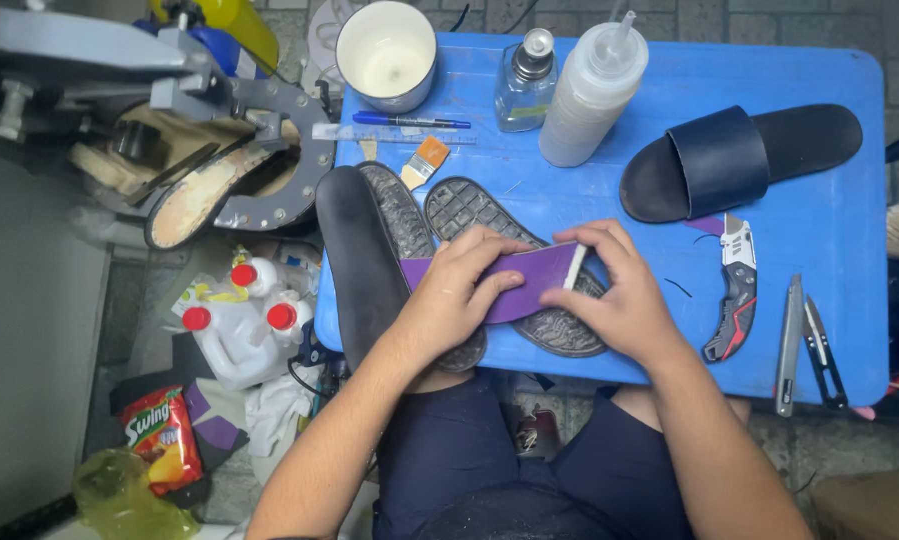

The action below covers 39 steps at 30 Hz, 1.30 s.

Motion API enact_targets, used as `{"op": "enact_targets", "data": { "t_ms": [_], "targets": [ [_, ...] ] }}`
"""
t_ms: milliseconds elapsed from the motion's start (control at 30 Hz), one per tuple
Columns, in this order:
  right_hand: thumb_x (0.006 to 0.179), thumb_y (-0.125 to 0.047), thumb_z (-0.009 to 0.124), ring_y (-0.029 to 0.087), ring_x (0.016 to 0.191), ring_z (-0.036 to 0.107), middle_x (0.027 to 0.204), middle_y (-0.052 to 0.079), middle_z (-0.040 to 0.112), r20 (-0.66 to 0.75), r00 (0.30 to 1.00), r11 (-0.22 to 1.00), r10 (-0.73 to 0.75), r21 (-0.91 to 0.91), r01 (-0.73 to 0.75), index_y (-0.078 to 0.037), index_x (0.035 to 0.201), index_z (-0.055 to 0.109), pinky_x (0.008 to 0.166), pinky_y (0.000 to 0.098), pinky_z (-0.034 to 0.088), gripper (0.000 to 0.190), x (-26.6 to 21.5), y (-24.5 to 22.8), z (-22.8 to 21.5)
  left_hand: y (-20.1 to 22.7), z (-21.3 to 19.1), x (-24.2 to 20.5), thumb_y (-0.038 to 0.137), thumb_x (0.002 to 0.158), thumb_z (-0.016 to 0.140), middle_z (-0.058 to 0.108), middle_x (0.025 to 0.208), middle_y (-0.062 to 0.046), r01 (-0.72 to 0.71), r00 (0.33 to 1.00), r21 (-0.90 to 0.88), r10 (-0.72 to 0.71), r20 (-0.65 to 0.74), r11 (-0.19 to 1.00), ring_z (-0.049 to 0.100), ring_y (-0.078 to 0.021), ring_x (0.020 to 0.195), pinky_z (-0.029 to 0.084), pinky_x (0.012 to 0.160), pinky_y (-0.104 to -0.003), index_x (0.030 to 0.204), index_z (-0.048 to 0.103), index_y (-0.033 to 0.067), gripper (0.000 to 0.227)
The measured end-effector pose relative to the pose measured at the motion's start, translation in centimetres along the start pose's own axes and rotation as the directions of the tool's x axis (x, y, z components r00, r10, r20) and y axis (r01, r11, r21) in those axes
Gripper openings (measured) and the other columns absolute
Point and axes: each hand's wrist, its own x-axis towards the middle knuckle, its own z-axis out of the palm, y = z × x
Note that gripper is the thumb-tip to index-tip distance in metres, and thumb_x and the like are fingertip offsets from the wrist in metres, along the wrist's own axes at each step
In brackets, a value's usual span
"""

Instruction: The person uses a rotary tool to grind the edge of a purple insole, then applies glue to the sole and insole using a brush. They assemble the slipper by attaching the upper to the sole and finish by grinding the seam.

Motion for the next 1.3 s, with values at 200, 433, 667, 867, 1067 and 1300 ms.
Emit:
{"op": "enact_targets", "data": {
  "t_ms": [200,433,667,867,1067,1300],
  "targets": [
    [0.108,-0.008,0.062,0.014,0.095,0.068,0.105,0.009,0.074,-0.186,0.956,0.952,0.227,0.249,-0.178,0.001,0.123,0.068,0.083,0.0278,0.054,0.019,-0.5,1.5,0.7,-0.5,-0.8,1.5,0.009,0.1,0.066,0.071,0.111,-0.011,-0.052,0.999,-0.107,0.052,-0.002,0.993,0.073,-0.0272,0.104,0.058,0.091,-0.036,0.12,0.07,0.0055,0.021],
    [0.106,-0.008,0.064,0.006,0.084,0.063,0.097,0.006,0.073,-0.182,0.916,0.83,0.357,0.512,-0.222,0.002,0.124,0.062,0.074,0.0209,0.049,0.021,0.1,1.7,2.3,-2.3,-1.8,2.9,0.012,0.096,0.066,0.073,0.105,-0.013,-0.118,0.992,0.023,0.116,0.054,0.993,0.071,-0.031,0.101,0.055,0.089,-0.039,0.112,0.071,0.0042,0.019],
    [0.092,-0.009,0.078,0.014,0.09,0.059,0.109,0.009,0.069,-0.332,0.938,0.986,0.103,-0.09,-0.14,0.002,0.126,0.063,0.083,0.0271,0.05,0.039,0.0,-0.2,1.3,-4.2,-7.5,-2.0,0.012,0.105,0.062,0.075,0.106,-0.01,0.156,0.89,0.273,-0.016,-0.456,0.949,0.07,-0.0281,0.103,0.053,0.095,-0.039,0.114,0.07,0.0106,0.012],
    [0.094,-0.012,0.08,0.033,0.121,0.059,0.126,0.014,0.065,-0.283,0.957,0.933,-0.056,-0.357,-0.051,-0.001,0.119,0.065,0.112,0.0432,0.045,0.031,-0.5,-0.9,1.2,-2.0,-8.0,-7.7,0.03,0.092,0.068,0.068,0.081,-0.01,0.723,0.623,0.009,-0.647,-0.44,0.691,0.071,-0.0273,0.072,0.055,0.069,-0.04,0.124,0.056,0.0004,0.045],
    [0.086,-0.013,0.081,0.035,0.12,0.054,0.122,0.015,0.064,-0.229,0.964,0.915,-0.133,-0.403,0.03,-0.004,0.115,0.07,0.107,0.0415,0.042,0.032,-0.8,-1.2,2.2,-0.2,-5.1,-10.4,0.016,0.078,0.082,0.074,0.097,-0.008,0.658,0.668,-0.131,-0.656,-0.353,0.741,0.068,-0.0188,0.078,0.055,0.066,-0.03,0.127,0.058,-0.0011,0.057],
    [0.082,-0.011,0.078,0.032,0.112,0.059,0.113,0.012,0.069,-0.084,0.977,0.941,-0.195,-0.299,0.162,-0.004,0.108,0.071,0.102,0.0413,0.042,0.028,-2.6,-3.3,1.9,2.8,-8.2,-9.8,-0.004,0.091,0.072,0.071,0.117,-0.008,0.207,0.653,-0.401,-0.431,-0.623,0.893,0.067,-0.0109,0.106,0.054,0.095,-0.026,0.13,0.065,-0.001,0.04]
  ]
}}
